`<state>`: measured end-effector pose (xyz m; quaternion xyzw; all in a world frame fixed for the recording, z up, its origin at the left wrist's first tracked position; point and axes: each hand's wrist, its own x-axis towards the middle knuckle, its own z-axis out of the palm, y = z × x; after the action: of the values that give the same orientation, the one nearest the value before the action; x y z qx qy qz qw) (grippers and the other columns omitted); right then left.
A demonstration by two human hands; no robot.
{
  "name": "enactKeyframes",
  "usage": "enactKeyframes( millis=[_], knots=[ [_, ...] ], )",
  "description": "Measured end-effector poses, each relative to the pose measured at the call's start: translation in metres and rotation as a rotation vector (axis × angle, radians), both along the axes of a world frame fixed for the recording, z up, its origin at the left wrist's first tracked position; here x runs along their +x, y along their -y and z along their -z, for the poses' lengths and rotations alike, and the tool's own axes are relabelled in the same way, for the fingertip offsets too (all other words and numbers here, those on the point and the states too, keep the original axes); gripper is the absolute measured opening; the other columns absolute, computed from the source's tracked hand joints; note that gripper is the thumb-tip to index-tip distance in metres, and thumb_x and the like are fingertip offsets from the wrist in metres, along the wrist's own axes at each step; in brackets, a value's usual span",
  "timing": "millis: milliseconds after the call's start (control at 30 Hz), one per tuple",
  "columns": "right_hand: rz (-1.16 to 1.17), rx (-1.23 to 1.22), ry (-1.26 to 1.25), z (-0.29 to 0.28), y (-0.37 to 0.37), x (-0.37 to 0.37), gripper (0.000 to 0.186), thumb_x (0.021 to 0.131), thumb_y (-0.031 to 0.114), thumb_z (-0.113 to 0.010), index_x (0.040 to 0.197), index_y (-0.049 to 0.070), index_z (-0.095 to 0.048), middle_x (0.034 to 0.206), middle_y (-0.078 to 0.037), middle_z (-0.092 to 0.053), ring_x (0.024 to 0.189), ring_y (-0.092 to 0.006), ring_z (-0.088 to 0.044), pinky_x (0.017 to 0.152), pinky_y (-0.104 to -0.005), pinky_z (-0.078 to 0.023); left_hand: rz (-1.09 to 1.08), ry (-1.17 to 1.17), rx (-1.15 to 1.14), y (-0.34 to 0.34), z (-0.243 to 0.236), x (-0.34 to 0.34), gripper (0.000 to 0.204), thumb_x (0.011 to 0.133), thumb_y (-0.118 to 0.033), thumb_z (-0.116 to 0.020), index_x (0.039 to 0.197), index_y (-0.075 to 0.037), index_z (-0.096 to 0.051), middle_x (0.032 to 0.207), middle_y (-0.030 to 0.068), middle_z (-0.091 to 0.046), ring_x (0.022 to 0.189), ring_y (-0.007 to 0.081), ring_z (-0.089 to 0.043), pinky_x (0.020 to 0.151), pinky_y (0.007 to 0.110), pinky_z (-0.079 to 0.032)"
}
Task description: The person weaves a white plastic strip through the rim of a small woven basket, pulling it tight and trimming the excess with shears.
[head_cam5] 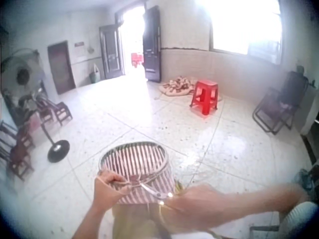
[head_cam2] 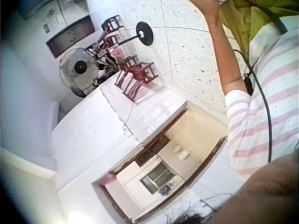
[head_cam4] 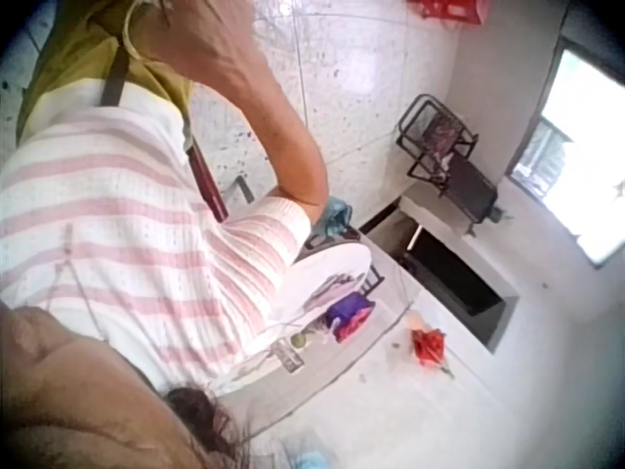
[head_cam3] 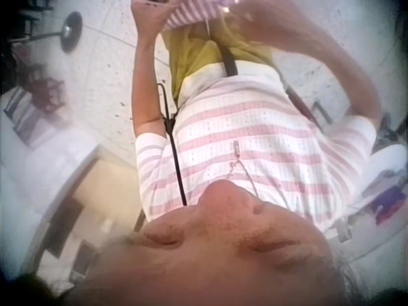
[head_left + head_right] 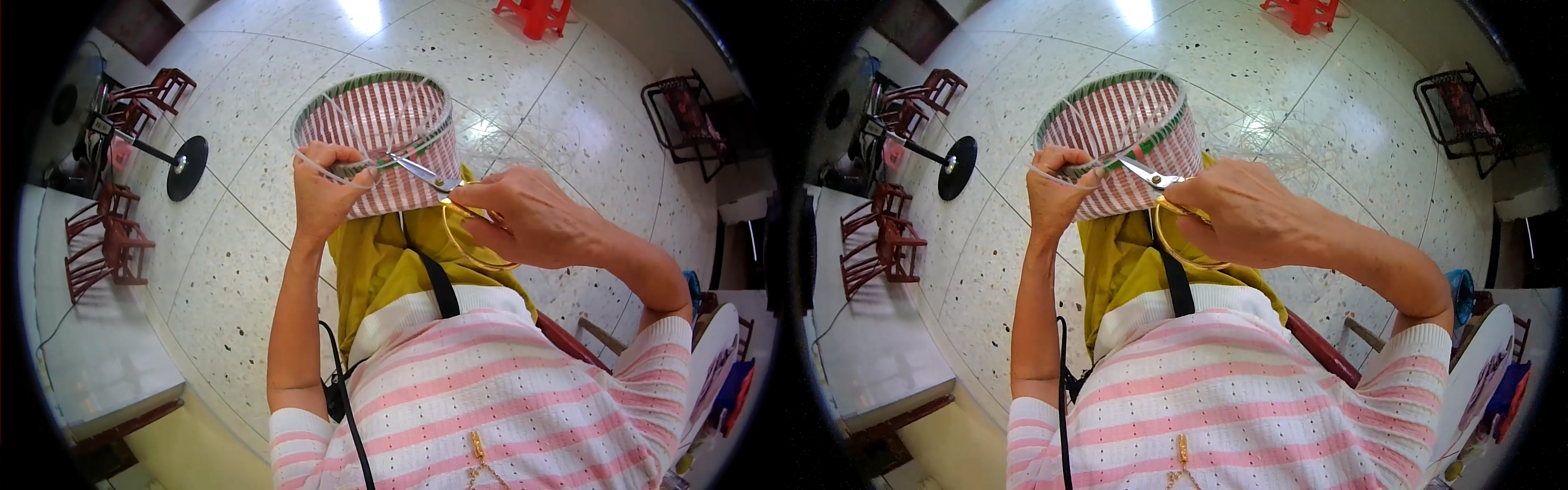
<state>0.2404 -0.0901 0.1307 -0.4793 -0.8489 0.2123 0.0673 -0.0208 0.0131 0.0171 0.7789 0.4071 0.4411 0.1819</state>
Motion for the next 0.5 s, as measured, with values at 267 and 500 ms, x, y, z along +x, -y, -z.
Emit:
enactKeyframes(
  millis=[267,500],
  knots=[
    [-0.014,-0.02,-0.041,0.001,-0.002,0.008,0.019,0.087,0.008,-0.064,0.103,0.0,-0.07,0.069,-0.014,-0.062,0.058,-0.0269,-0.058,0.055,-0.0412,-0.044,0.002,-0.001,0.012,0.007,0.0,-0.001,0.024,0.068,-0.02,-0.085,0.082,-0.008,-0.07,0.079,0.0015,-0.061,0.083,0.0181,-0.054,0.079,0.035,-0.044],
    [0.062,0.114,0.34,0.011,0.026,-0.027,0.023,0.08,0.001,-0.061,0.1,-0.006,-0.055,0.082,-0.021,-0.06,0.064,-0.0341,-0.064,0.054,-0.0453,-0.05,0.004,0.005,0.081,0.014,0.002,0.012,0.02,0.068,-0.014,-0.082,0.083,-0.009,-0.069,0.082,0.0012,-0.061,0.084,0.0199,-0.055,0.087,0.035,-0.04]
  ],
)
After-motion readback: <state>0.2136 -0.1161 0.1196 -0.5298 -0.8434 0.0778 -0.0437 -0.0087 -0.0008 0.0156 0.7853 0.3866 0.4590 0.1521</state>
